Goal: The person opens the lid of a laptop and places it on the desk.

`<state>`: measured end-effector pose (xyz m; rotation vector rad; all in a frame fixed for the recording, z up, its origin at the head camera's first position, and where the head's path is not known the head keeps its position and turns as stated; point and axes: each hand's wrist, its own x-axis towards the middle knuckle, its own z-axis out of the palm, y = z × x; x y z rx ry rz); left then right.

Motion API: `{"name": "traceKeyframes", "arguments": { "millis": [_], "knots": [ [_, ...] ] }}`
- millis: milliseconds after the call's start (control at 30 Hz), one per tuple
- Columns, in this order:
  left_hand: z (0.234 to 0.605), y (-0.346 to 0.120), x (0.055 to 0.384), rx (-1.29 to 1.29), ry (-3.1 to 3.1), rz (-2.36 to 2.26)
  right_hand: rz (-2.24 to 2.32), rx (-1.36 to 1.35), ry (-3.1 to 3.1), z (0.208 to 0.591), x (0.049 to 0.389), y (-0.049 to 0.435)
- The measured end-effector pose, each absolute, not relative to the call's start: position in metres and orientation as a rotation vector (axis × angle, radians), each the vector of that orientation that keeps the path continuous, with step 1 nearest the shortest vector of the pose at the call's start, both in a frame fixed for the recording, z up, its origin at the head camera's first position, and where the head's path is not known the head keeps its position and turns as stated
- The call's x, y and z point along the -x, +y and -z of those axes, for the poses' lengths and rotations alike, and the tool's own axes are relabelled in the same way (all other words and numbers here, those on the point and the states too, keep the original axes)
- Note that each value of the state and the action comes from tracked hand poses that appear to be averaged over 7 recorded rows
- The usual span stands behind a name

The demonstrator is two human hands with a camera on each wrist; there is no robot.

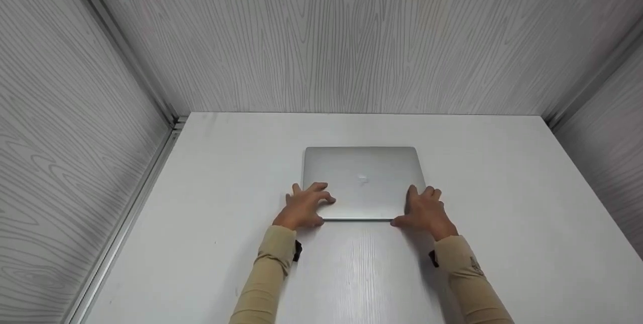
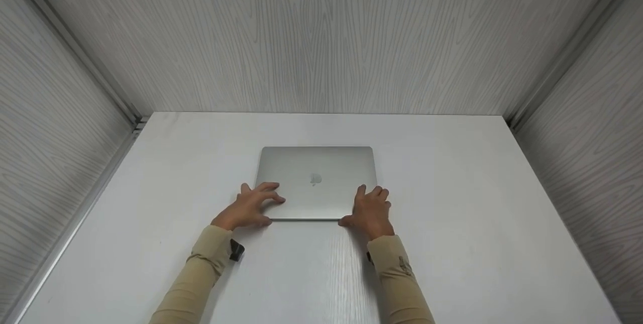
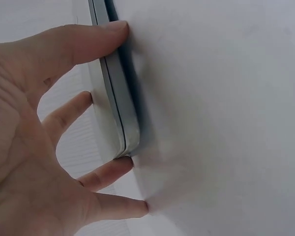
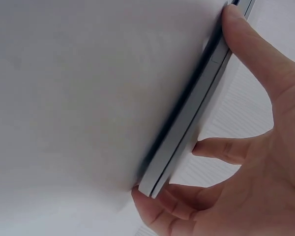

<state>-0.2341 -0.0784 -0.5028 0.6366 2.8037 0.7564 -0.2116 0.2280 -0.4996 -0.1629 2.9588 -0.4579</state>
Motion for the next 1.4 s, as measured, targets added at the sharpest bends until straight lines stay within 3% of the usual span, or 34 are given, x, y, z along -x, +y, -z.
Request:
{"name": "traceKeyframes", "arguments": {
  "millis": [600, 867, 1133, 1400],
  "knots": [
    [0.504, -0.077, 0.232, -0.58, 2.789, -0.797, 0.417, 0.181, 2.909, 0.494, 0.214, 0.228],
    [0.501, -0.075, 0.216, -0.651, 2.911, -0.571, 0.294, 0.217, 2.905, 0.495, 0.212, 0.231],
    [0.497, -0.084, 0.208, -0.54, 2.969, -0.191, 0.307, 0.584, 2.953, 0.502, 0.217, 0.22],
    [0.5, -0.098, 0.198, -0.456, 2.971, -0.255, 0.297, 0.738, 3.0, 0.507, 0.219, 0.208]
  ]
}}
